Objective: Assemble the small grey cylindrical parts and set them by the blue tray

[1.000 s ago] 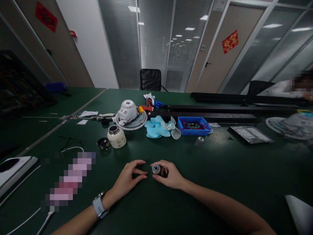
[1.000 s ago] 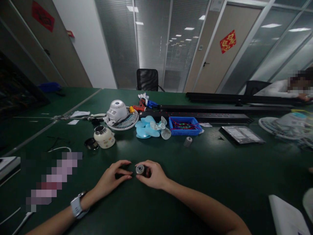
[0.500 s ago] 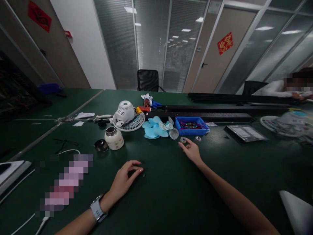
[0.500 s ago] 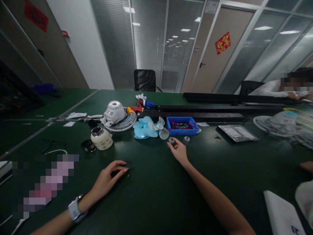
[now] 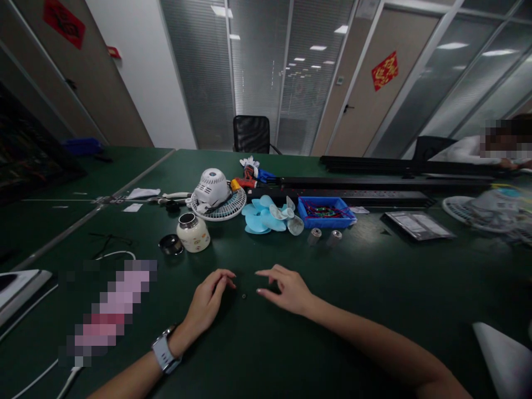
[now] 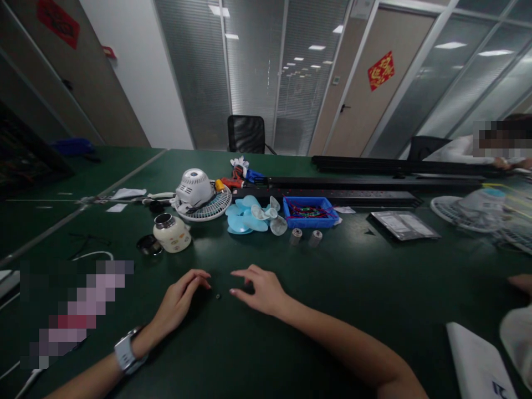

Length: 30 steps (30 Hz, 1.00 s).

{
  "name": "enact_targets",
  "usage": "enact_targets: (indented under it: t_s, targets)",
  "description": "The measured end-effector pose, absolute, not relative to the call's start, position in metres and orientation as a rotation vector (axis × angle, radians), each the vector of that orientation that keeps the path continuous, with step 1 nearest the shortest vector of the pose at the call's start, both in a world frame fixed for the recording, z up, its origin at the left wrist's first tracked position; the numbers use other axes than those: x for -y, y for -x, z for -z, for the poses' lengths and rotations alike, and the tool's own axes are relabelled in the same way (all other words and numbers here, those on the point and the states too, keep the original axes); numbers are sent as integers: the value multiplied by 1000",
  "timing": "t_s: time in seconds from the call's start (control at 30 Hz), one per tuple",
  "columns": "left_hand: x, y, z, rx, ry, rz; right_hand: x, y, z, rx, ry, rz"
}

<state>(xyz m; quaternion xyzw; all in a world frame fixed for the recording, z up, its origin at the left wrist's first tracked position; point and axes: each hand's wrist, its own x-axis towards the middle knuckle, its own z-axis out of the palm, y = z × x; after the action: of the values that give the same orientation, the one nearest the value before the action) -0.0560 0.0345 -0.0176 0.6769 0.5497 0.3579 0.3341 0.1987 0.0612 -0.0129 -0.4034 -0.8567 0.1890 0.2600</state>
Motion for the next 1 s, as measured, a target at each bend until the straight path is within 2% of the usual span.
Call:
enact_targets:
  t_s: [0.2,0.33,0.5,0.6,1.0]
  targets:
    - [-35,57,21,-1424,-1832,-909,-63,-153,28,2487,971,-577]
    - [-34,58,20,-1438,-1854,-884,-79,-178,17,2367,990,-531]
    - [-33,58,21,-1434,-1849,-853,-124,-270,-22,1910,1279,-128]
    - [-34,58,23,-1438,-1843,-827,-147,-315,-31,1824,1450,45]
    - [-34,59,20,-1456,-1911,-746,-152,-323,-12,1895,1656,-47]
